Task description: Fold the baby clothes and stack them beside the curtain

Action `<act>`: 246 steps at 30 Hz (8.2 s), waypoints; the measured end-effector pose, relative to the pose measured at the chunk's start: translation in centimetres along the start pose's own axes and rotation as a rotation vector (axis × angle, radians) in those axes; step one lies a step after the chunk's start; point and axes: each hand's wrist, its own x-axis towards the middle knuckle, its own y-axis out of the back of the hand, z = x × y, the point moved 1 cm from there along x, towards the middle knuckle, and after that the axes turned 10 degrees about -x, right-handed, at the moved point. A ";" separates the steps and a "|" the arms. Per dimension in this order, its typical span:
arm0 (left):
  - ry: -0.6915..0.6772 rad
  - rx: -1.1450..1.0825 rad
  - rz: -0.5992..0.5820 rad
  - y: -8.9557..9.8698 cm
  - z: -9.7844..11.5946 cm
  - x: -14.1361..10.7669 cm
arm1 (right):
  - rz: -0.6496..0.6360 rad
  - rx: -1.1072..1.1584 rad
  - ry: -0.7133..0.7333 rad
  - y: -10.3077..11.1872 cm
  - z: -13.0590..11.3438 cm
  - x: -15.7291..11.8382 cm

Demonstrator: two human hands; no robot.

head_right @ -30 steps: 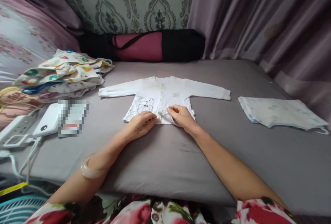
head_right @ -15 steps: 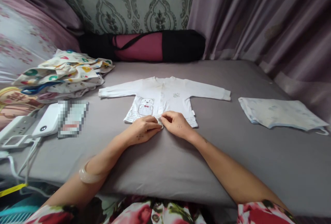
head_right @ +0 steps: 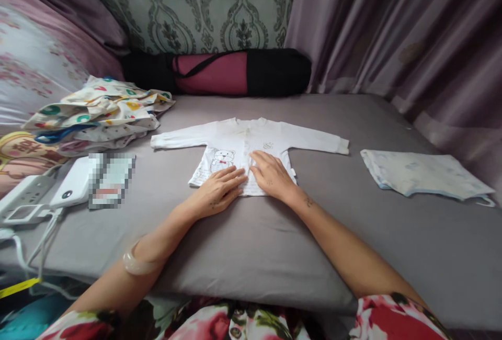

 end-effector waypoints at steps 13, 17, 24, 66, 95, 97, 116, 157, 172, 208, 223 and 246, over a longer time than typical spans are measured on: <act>0.001 -0.045 -0.007 0.6 -0.3 -0.1 | -0.214 -0.300 -0.014 -3.2 1.6 1.7; 0.007 -0.058 0.006 0.8 -0.1 -0.2 | -0.234 -0.289 0.094 -2.6 -0.1 -0.9; 0.117 -0.125 0.043 1.8 0.2 -0.5 | -0.306 -0.260 0.246 -1.1 -2.7 -4.0; 0.977 -0.250 -0.016 6.5 -4.7 -3.5 | -0.269 -0.280 -0.250 -7.9 -7.0 11.4; 0.905 0.032 0.485 7.4 -6.7 -4.0 | -0.247 0.001 0.126 -8.2 -17.2 4.9; 0.891 0.008 0.501 7.3 -6.6 -3.9 | -0.241 0.024 0.229 -7.8 -17.5 4.0; 0.415 -0.095 0.467 4.2 -4.3 -1.7 | -0.232 -0.073 0.252 -6.4 -10.2 4.6; 0.395 0.234 -0.086 1.4 -5.1 -2.5 | -0.391 -0.079 0.152 0.1 -4.1 -6.3; 0.063 0.143 -0.025 0.2 -3.2 -2.1 | -0.263 -0.159 -0.103 2.4 0.9 -8.0; 0.115 -0.021 -0.032 4.0 -3.9 11.9 | 0.086 -0.322 -1.091 6.1 21.7 -1.0; 0.383 0.186 0.067 -0.2 -9.4 24.7 | 0.248 0.107 -1.115 7.3 24.4 -1.1; 0.413 0.377 0.175 -2.2 -10.0 24.2 | 0.262 -0.183 -1.171 5.4 22.2 -0.7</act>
